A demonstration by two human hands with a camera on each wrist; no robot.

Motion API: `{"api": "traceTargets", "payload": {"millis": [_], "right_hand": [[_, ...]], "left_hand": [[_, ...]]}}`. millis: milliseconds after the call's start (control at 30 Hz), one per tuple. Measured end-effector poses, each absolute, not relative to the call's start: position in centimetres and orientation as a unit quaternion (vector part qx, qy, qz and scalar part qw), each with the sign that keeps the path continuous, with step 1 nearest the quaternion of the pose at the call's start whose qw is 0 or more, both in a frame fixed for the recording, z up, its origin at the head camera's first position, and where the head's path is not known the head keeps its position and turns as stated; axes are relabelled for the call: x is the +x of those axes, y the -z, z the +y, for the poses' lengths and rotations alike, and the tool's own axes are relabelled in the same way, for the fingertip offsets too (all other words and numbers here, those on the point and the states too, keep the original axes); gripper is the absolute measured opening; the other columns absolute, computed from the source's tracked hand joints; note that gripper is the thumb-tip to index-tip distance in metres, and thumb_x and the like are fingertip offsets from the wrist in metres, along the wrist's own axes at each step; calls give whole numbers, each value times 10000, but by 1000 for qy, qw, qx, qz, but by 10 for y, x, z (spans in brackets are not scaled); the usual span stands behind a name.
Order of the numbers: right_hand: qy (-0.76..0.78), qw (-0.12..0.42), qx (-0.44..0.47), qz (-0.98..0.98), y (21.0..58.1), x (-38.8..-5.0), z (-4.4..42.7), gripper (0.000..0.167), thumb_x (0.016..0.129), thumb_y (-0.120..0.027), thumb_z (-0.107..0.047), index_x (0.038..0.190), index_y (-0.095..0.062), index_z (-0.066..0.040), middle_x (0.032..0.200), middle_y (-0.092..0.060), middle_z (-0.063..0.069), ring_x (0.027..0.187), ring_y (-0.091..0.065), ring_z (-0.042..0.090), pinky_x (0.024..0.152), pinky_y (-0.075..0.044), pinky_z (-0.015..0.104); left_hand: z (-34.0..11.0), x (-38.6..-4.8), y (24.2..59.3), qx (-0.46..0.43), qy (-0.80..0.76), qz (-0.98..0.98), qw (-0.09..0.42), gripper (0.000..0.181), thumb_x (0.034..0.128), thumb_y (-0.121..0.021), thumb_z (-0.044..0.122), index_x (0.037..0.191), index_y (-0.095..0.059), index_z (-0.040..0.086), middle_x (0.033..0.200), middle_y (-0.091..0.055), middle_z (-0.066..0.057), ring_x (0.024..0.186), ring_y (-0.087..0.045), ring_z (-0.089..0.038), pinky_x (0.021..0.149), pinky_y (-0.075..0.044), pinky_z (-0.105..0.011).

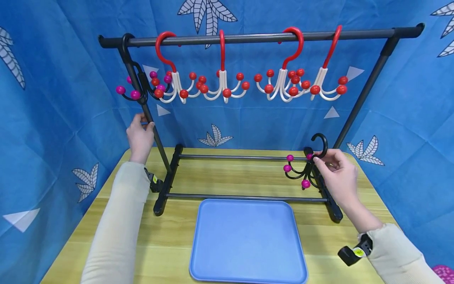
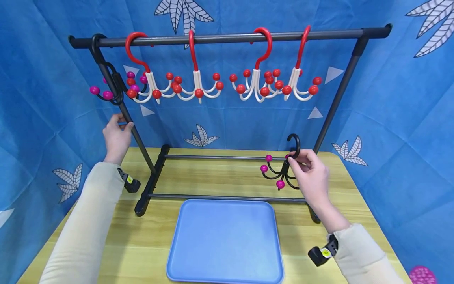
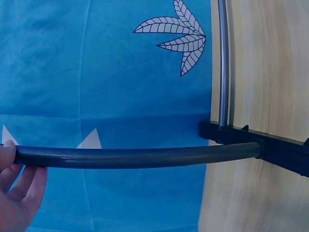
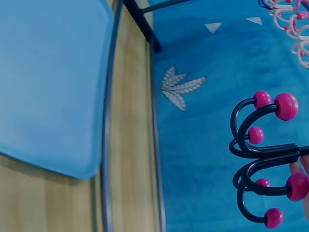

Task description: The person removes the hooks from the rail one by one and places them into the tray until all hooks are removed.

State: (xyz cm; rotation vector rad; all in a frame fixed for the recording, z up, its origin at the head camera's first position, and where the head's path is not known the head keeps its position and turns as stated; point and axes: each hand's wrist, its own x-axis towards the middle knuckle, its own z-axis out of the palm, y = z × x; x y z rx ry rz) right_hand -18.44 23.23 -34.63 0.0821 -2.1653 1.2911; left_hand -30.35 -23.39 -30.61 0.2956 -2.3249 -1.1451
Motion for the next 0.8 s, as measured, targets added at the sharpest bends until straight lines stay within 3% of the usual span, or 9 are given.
{"api": "traceTargets", "payload": {"millis": [200, 467, 600, 800], "right_hand": [[-492, 287, 55, -820, 367, -180, 224, 147, 814, -662, -71, 943, -616, -18, 831, -615, -215, 755, -600, -82, 651, -466, 62], [-482, 268, 105, -827, 393, -173, 214, 113, 810, -659, -39, 912, -614, -20, 892, -678, 124, 801, -614, -81, 639, -492, 97], [-480, 243, 105, -836, 403, -171, 208, 120, 807, -667, -54, 916, -619, -46, 921, -684, 106, 789, -612, -89, 640, -495, 104], [-491, 202, 95, -842, 416, -165, 199, 100, 804, -670, -55, 891, -622, -52, 927, -683, 100, 781, -662, 39, 643, -503, 119]], "left_hand": [[-233, -304, 305, 115, 424, -860, 259, 322, 929, -499, 129, 1241, -485, 52, 1172, -563, -141, 1047, -558, -273, 887, -455, -403], [-233, -305, 305, 118, 422, -862, 254, 326, 928, -502, 133, 1246, -483, 62, 1182, -561, -134, 1047, -563, -274, 886, -454, -404], [-234, -306, 306, 123, 422, -861, 255, 323, 928, -504, 133, 1243, -485, 67, 1180, -562, -128, 1040, -562, -266, 881, -454, -399], [-234, -305, 306, 120, 425, -862, 251, 322, 931, -497, 138, 1243, -481, 60, 1179, -559, -132, 1039, -560, -264, 883, -456, -398]]}}
